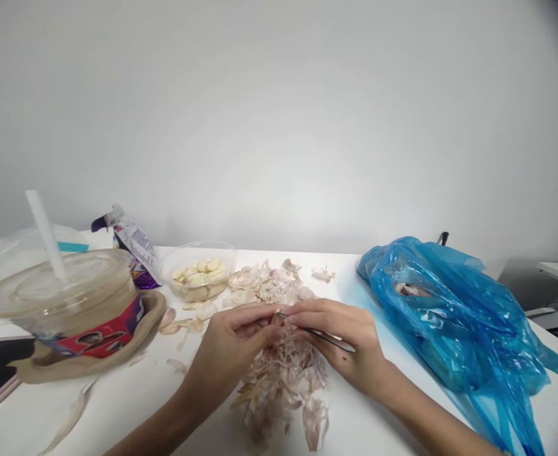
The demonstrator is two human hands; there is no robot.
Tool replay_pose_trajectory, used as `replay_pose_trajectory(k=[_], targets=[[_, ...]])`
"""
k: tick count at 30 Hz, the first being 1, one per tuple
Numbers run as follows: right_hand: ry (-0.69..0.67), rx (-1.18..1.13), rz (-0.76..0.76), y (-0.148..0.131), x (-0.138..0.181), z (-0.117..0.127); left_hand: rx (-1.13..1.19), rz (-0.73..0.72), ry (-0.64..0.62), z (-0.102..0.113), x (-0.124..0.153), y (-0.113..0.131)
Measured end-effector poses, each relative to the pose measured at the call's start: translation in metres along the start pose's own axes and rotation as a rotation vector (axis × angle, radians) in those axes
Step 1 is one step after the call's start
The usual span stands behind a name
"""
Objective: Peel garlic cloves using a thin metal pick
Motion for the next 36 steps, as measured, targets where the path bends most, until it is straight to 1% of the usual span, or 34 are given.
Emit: replay_pose_trajectory(k=[4,7,11,16,21,24,27,30,36], targets=[[-0.009,0.008,-0.007,0.003,0.002,-0.002,-0.115,-0.074,0.031,0.002,0.000,0.005],[-0.041,-0.005,-0.036,0.003,0.002,-0.004,-0.210,-0.117,0.047,0.003,0.000,0.010],[-0.059,-0.008,-0.068,0.004,0.001,-0.007,-0.338,-0.135,0.080,0.005,0.001,0.011],[-0.011,-0.035,-0.099,0.010,0.002,-0.006,-0.359,-0.147,0.117,0.005,0.002,0.008],[-0.061,-0.042,-0.127,0.012,0.003,-0.007,-0.347,-0.149,0.148,0.005,0.004,0.009],[-0.056,-0.038,-0.106,0.012,0.005,-0.008,-0.332,-0.163,0.155,0.004,0.006,0.012],[-0.032,-0.020,-0.066,0.012,0.007,-0.009,-0.295,-0.164,0.138,0.002,0.006,0.012],[-0.016,0.014,-0.034,0.012,0.009,-0.011,-0.231,-0.121,0.095,-0.002,0.007,0.008],[-0.008,0.060,0.014,0.010,0.013,-0.016,-0.057,-0.008,-0.055,-0.009,0.006,-0.004]])
Point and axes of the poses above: each hand's wrist, its own x-axis away from the middle knuckle, its own z-axis out of the back of the hand, y = z × x, the point moved 5 cm from there along -x, towards the middle knuckle, and after that the axes turned 5 degrees about -x, right-handed, at the moved point
